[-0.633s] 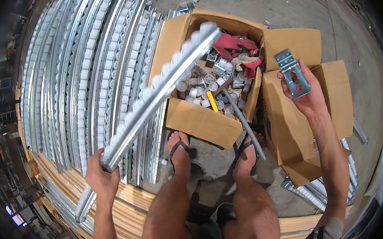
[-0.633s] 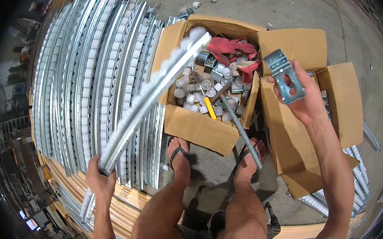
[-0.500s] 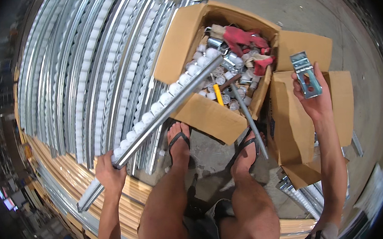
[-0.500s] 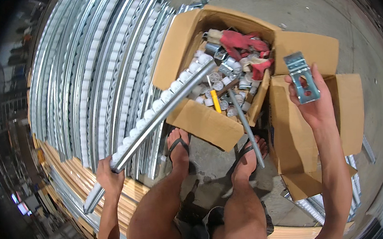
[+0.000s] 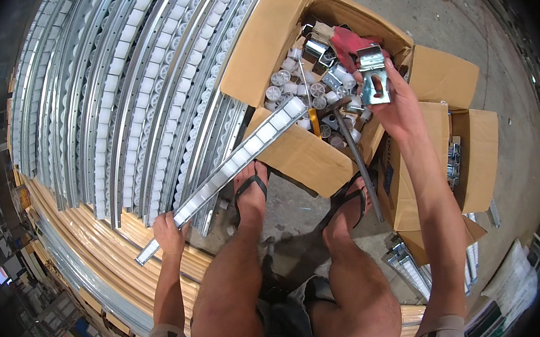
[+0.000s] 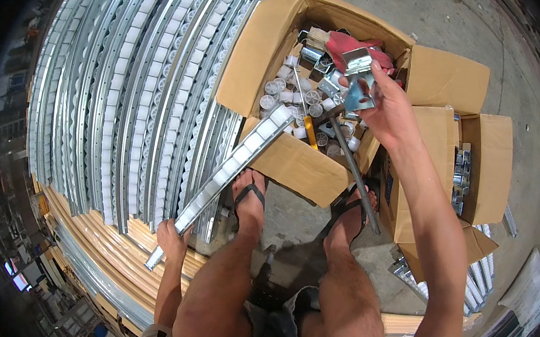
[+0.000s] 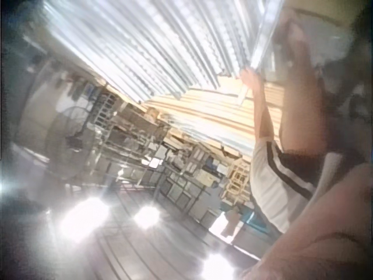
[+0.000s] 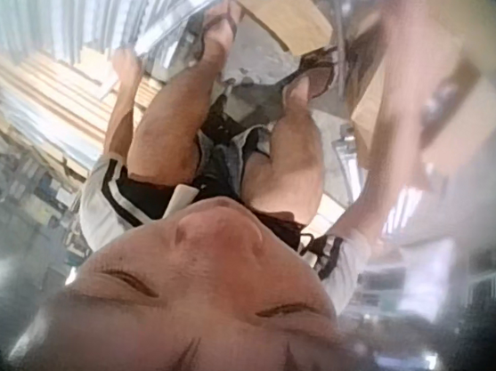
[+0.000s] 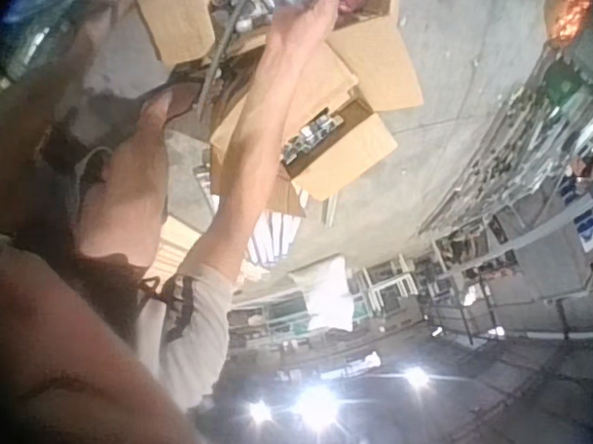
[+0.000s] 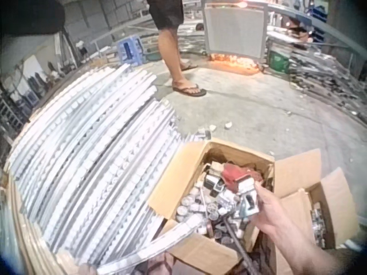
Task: The person attaches metal brackets and plastic rollers to a long metal track, using a hammer to secure the components by hand.
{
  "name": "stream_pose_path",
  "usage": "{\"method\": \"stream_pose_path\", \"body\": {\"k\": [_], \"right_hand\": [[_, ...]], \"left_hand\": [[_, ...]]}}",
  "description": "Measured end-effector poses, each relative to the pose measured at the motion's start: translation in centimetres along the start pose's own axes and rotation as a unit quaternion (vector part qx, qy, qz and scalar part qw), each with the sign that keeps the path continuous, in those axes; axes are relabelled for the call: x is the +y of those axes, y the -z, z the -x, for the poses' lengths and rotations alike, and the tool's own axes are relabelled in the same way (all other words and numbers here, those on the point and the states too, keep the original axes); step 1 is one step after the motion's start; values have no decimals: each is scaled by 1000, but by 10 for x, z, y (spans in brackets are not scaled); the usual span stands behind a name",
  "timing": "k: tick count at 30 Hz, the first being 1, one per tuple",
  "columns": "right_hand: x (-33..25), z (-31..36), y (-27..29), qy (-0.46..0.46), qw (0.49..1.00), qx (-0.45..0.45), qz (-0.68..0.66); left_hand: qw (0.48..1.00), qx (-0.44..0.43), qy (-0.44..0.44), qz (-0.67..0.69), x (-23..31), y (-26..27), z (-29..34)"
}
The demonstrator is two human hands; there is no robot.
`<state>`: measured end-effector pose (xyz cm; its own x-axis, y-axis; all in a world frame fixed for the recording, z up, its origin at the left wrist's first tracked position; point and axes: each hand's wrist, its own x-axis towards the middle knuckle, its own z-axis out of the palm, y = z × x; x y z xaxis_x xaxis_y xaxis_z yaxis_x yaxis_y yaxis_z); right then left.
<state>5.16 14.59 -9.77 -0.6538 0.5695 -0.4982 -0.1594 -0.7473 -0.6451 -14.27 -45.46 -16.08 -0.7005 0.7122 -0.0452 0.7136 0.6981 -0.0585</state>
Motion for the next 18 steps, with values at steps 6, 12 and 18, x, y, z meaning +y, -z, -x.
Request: {"method": "stream_pose_path", "body": {"k": [6, 12, 18], "right_hand": [[31, -14, 4, -14, 999, 9, -49], [60, -23, -1, -22, 994, 19, -101], [84, -21, -7, -5, 997, 53, -50]], "left_hand": [[1000, -21, -2, 9, 7, -4, -1], [996, -65, -29, 46, 69, 41, -47], [987, -149, 26, 47, 96, 15, -54]]}}
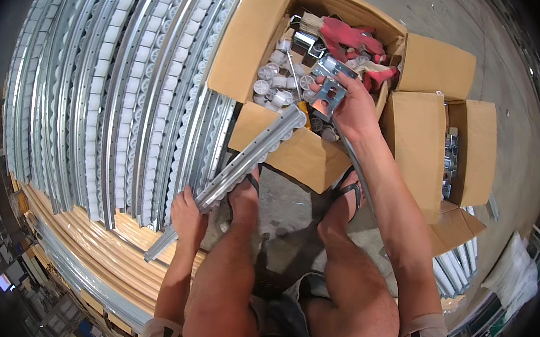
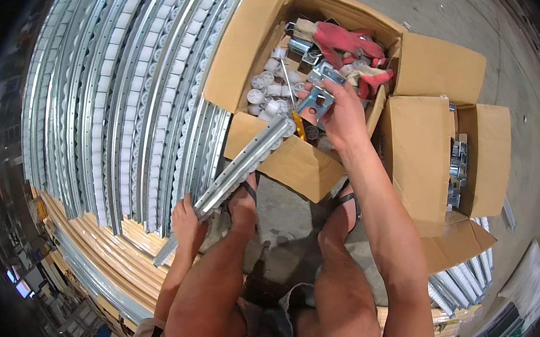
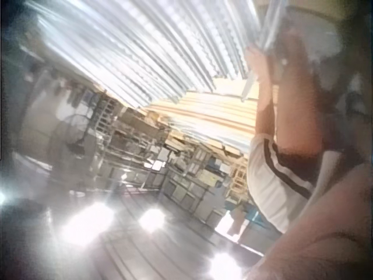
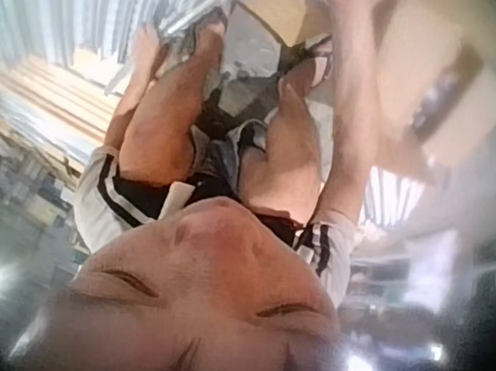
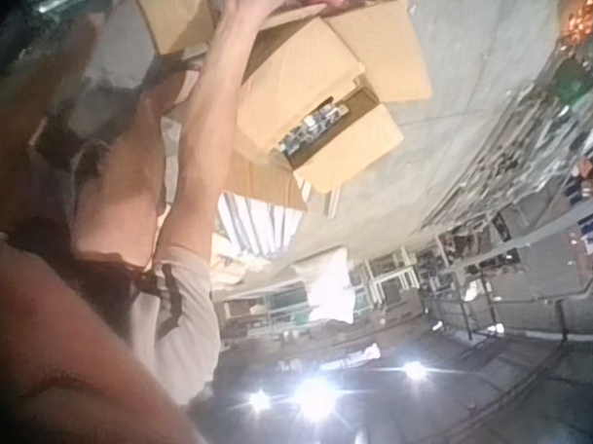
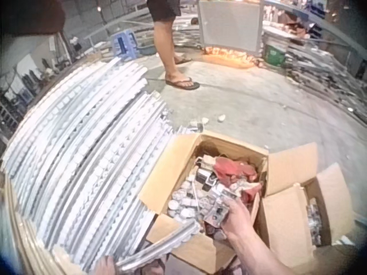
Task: The person attaches metal brackets and plastic rollers to a long metal track, using a hammer to secure the components by hand.
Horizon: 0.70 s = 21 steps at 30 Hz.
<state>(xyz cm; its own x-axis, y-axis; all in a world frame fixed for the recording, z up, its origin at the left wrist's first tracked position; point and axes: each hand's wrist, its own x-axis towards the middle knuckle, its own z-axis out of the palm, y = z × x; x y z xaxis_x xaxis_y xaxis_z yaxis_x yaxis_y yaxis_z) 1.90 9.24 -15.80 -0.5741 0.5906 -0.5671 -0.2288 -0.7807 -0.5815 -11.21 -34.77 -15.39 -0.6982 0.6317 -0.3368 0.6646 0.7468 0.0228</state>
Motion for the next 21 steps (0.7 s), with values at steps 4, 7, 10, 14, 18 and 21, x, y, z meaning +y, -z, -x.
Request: {"method": "stream_pose_path", "body": {"k": [4, 7, 10, 14, 18, 21], "right_hand": [[-3, 6, 18, 21, 999, 47, -16], [2, 5, 14, 28, 997, 48, -50], [8, 7, 12, 38, 997, 46, -39], [9, 13, 5, 78, 995, 61, 17], [3, 16, 5, 76, 994, 72, 14], [2, 25, 6, 79, 994, 63, 29]], "left_hand": [[994, -3, -78, 75, 45, 39, -8], [982, 33, -143, 120, 89, 48, -33], [955, 155, -220, 128, 109, 23, -61], [960, 174, -193, 108, 106, 1, -73], [962, 124, -206, 131, 97, 20, -91], [950, -1, -210, 230, 94, 54, -99]]}}
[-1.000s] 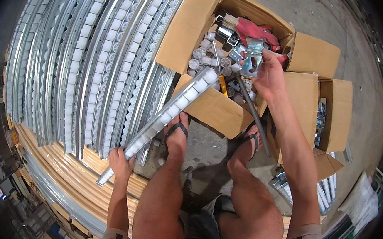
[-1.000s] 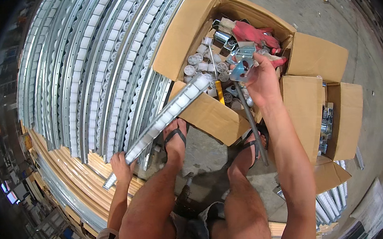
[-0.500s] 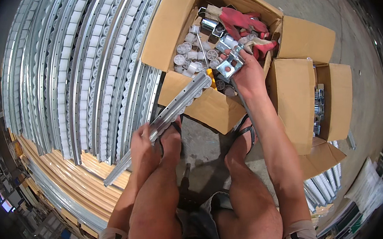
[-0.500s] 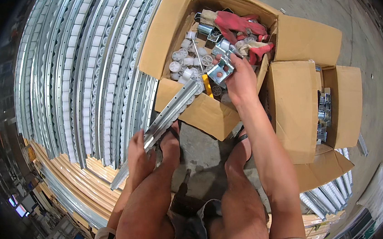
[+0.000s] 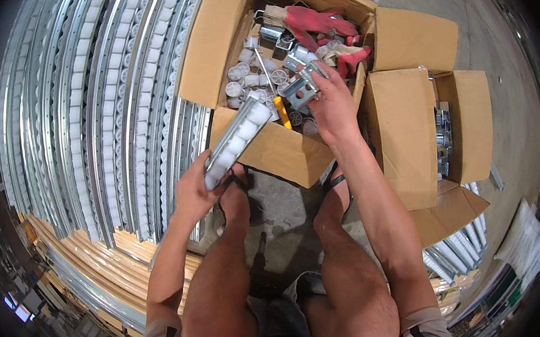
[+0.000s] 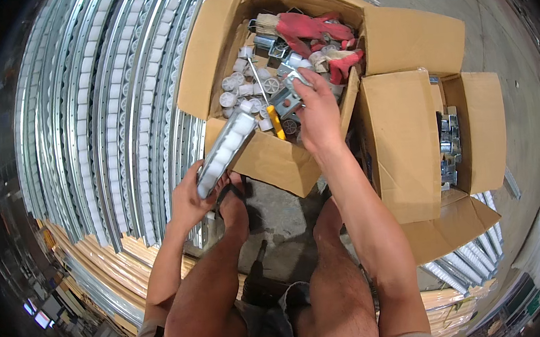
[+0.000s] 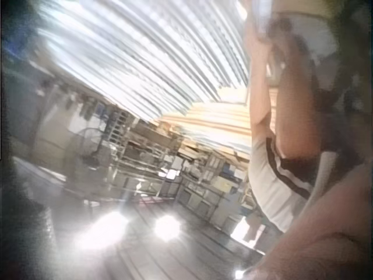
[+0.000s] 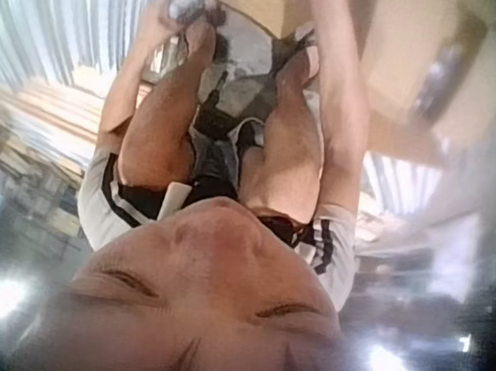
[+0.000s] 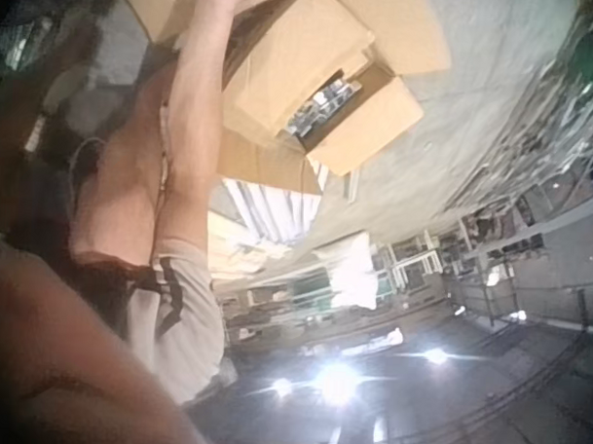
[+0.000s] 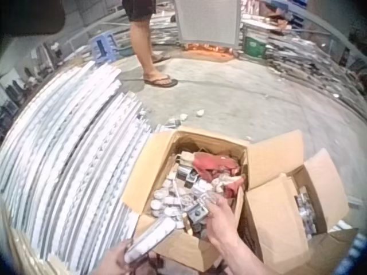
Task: The person attaches metal brackets and plastic rollers to a long metal track, using a hammer to secure the components by hand.
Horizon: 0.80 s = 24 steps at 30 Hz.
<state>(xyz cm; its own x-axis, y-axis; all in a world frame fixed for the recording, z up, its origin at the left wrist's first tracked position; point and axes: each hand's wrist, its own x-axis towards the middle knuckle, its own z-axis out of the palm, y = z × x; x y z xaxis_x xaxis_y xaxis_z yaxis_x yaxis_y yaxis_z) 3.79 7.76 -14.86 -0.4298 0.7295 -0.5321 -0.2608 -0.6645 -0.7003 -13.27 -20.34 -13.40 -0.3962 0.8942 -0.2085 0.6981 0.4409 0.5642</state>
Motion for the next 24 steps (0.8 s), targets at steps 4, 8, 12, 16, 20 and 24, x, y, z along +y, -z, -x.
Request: {"method": "stream_pose_path", "body": {"k": [4, 8, 12, 16, 20, 24], "right_hand": [[14, 3, -7, -8, 1000, -22, 18], [29, 3, -25, -10, 999, -28, 44], [30, -6, -28, 4, 996, -56, 66], [44, -18, -16, 18, 994, -103, 37], [51, -22, -11, 31, 989, -135, 46], [49, -20, -13, 22, 990, -139, 22]], "left_hand": [[986, -135, 75, 63, 9, 26, -5], [979, -159, 105, 66, 8, 20, -13], [987, -141, 73, -9, 13, 7, -15], [990, -79, 90, -74, 41, -2, -18], [990, 50, -29, -127, 66, -21, -43], [985, 119, -64, -104, 77, -45, -85]]}}
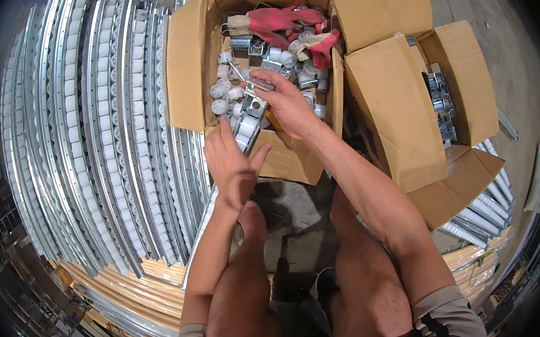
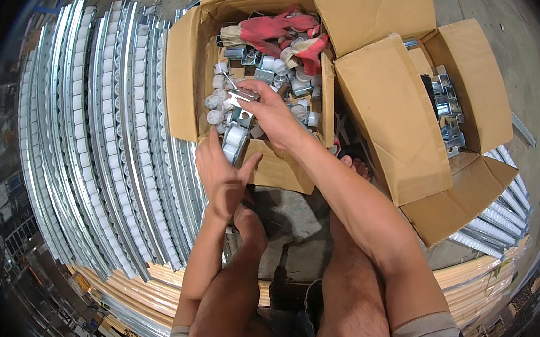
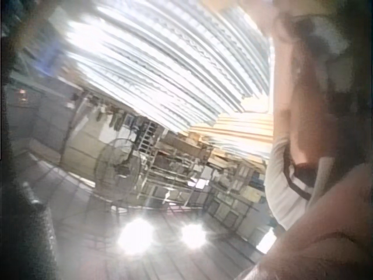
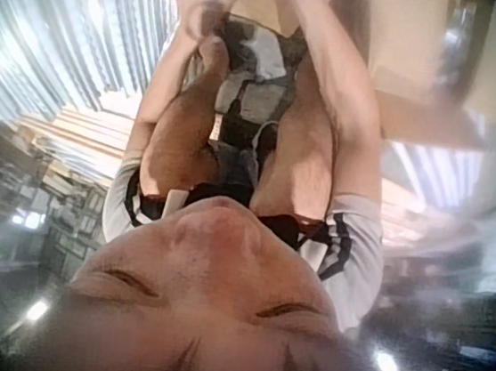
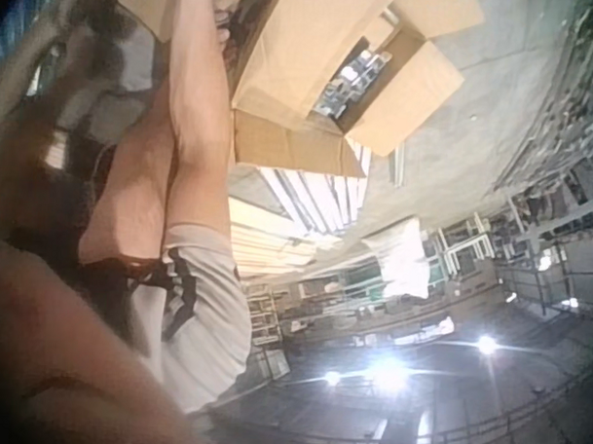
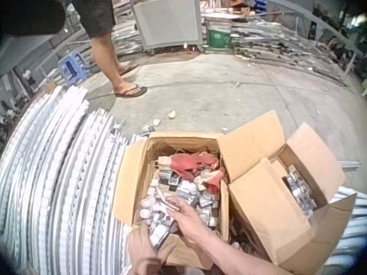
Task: The person attaches metal brackets and plastic rollers to a long metal track, using a hammer to secure the components by hand.
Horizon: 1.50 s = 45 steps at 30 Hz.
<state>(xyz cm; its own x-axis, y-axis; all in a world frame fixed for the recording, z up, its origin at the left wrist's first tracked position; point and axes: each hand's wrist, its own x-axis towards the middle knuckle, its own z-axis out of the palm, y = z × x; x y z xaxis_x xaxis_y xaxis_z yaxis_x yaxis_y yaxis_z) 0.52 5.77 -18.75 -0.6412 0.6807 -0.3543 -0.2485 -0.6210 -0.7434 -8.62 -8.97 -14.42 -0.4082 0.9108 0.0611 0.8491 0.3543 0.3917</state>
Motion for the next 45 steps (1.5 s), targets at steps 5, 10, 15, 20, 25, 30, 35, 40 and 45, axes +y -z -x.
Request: {"method": "stream_pose_path", "body": {"k": [5, 10, 15, 20, 25, 30, 35, 40, 45], "right_hand": [[-3, 1, 3, -9, 1000, 2, 9], [-1, -1, 5, 26, 999, -23, 26], [-2, -1, 5, 9, 1000, -9, 29], [-5, -1, 1, 24, 999, 13, 24], [-6, -1, 1, 9, 999, 12, 34], [-5, 4, 1, 6, 999, 27, 18], [-6, 5, -5, 13, 999, 29, 40], [-6, 5, -4, 6, 998, 17, 52], [-16, 8, -5, 7, 996, -2, 84]], "left_hand": [[999, -21, 29, -9, 4, -13, -25], [999, -34, 36, 1, -4, -19, -27], [998, -45, 52, 2, -5, -15, -28], [993, -64, 77, 57, -2, -8, -34], [992, -85, 69, 64, -3, -6, -36], [985, -108, 99, 87, -3, -3, -37], [986, -107, 101, 79, -2, -2, -37], [989, -96, 89, 72, -4, -4, -35], [994, -68, 59, 60, 0, -4, -35]]}}
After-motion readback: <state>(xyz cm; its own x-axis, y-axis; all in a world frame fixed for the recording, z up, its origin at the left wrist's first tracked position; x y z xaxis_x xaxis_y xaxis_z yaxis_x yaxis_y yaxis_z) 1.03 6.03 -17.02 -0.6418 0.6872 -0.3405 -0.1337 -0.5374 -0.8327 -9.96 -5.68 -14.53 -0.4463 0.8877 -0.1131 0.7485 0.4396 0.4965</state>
